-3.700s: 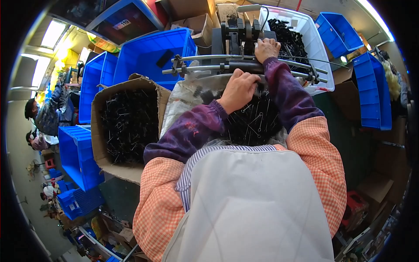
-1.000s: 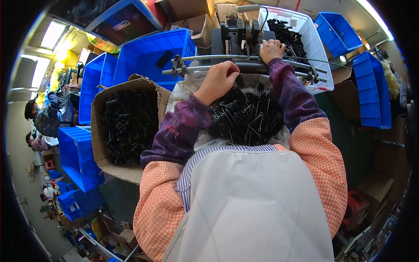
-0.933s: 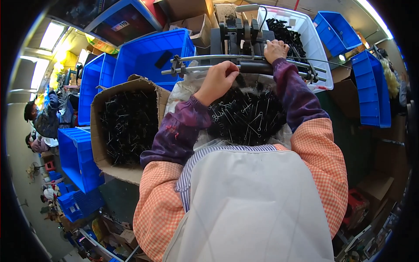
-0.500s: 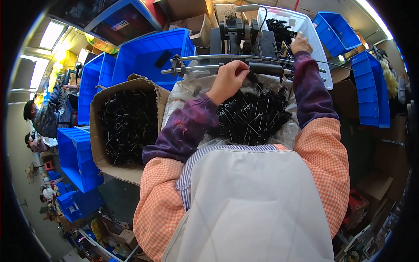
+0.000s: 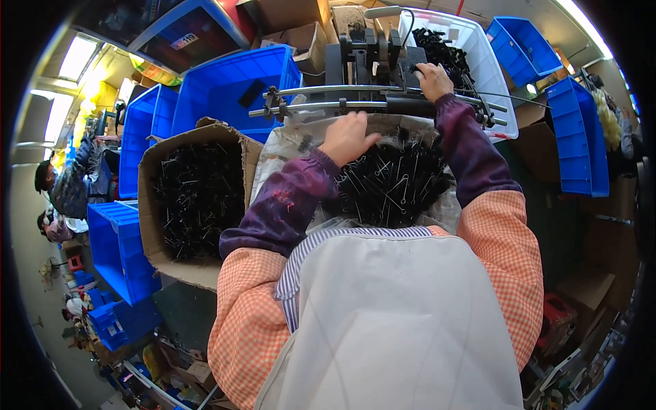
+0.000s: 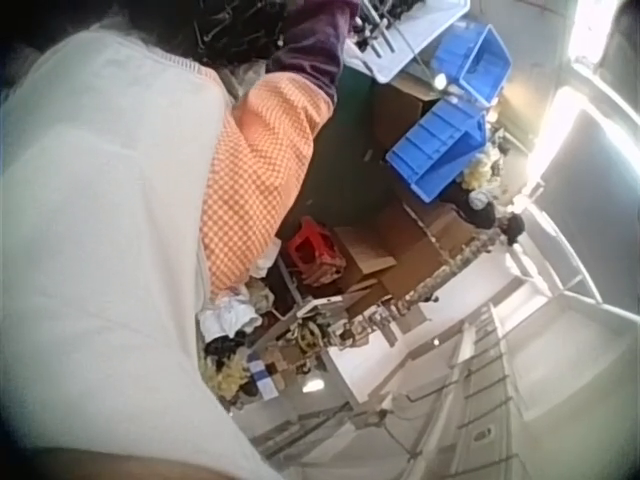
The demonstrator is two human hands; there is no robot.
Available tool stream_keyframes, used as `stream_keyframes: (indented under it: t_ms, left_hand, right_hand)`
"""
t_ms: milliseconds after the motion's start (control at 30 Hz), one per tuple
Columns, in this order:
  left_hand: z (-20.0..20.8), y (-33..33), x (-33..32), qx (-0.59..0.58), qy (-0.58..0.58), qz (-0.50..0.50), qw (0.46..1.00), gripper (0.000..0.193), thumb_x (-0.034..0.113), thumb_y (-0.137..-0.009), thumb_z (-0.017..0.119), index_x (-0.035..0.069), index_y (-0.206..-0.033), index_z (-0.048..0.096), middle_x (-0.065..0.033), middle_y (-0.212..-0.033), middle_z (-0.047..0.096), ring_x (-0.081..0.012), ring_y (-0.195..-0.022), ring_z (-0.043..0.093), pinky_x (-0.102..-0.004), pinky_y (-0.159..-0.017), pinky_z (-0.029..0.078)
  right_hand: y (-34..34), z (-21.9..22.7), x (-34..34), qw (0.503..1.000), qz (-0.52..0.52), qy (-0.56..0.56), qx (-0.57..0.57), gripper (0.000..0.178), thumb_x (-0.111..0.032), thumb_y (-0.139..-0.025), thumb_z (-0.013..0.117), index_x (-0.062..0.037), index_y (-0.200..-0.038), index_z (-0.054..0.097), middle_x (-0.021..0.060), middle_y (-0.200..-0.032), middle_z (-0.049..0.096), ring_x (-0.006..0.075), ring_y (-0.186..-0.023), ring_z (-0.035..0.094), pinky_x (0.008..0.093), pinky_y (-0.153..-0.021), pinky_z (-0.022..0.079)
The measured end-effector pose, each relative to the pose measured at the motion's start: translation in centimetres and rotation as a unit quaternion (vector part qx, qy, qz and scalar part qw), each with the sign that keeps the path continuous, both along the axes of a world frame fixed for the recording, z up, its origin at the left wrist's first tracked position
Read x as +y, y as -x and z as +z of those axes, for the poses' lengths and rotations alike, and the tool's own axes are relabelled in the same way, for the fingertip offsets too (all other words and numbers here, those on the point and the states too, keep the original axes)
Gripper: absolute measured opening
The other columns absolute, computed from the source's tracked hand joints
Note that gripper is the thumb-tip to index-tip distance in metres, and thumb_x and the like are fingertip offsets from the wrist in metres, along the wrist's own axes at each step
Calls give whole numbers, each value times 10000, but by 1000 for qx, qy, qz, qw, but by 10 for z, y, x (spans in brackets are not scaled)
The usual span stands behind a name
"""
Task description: The person assembles small metal components by placing metal rods into a manual assembly jig and processing them with a manual press.
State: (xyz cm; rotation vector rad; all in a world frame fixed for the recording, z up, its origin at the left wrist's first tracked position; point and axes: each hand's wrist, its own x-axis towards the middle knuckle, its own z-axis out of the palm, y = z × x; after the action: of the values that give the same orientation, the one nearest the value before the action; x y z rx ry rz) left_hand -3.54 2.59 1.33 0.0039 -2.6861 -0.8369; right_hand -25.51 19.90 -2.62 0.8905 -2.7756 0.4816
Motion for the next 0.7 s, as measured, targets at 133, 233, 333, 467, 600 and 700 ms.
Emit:
stream_keyframes:
  t_ms: [133,233,333,467,600,700]
  left_hand:
    - [-18,-13,-13,-198,88,-103,971,244,222,-719,661,1,-802,601,-186,-821,618,-361,-836,589,-429,-725,475]
    - [-17,-13,-16,-195,51,-122,972,215,185,-701,664,6,-799,595,-192,-821,612,-356,-831,588,-426,-726,472]
    - [-14,-12,-16,-197,21,-118,973,219,170,-698,662,5,-813,578,-193,-814,608,-357,-833,584,-425,-726,469]
    - [-16,-11,-16,-193,27,-110,975,242,157,-698,661,-7,-843,557,-198,-819,603,-363,-844,578,-422,-737,467]
    - [-20,-13,-14,-184,44,-110,976,233,168,-704,653,-12,-815,555,-204,-835,598,-365,-849,575,-421,-745,467]
    - [-17,-12,-13,-184,79,-112,973,221,171,-705,636,-11,-804,558,-206,-846,596,-367,-851,574,-422,-748,467]
  right_hand:
    - [14,-12,-21,997,-30,-62,37,232,-260,-832,543,-164,-1026,624,49,-981,605,266,-992,520,392,-819,435]
    - [18,-16,-32,994,-40,-89,40,227,-249,-830,540,-173,-1026,625,31,-979,605,251,-996,511,395,-817,423]
    - [21,-21,-30,995,-41,-89,35,230,-254,-831,536,-187,-1031,627,19,-1000,601,238,-1018,501,400,-834,406]
    - [25,-19,-31,997,-20,-75,7,244,-253,-847,516,-213,-1061,627,-26,-1068,595,213,-1051,486,403,-881,355]
    - [26,-11,-29,994,-40,-102,-18,264,-261,-860,500,-234,-1094,620,-56,-1118,585,188,-1073,473,401,-904,327]
    - [30,-9,-18,986,-82,-143,-30,283,-308,-860,499,-246,-1109,618,-38,-1150,575,193,-1107,447,416,-915,304]
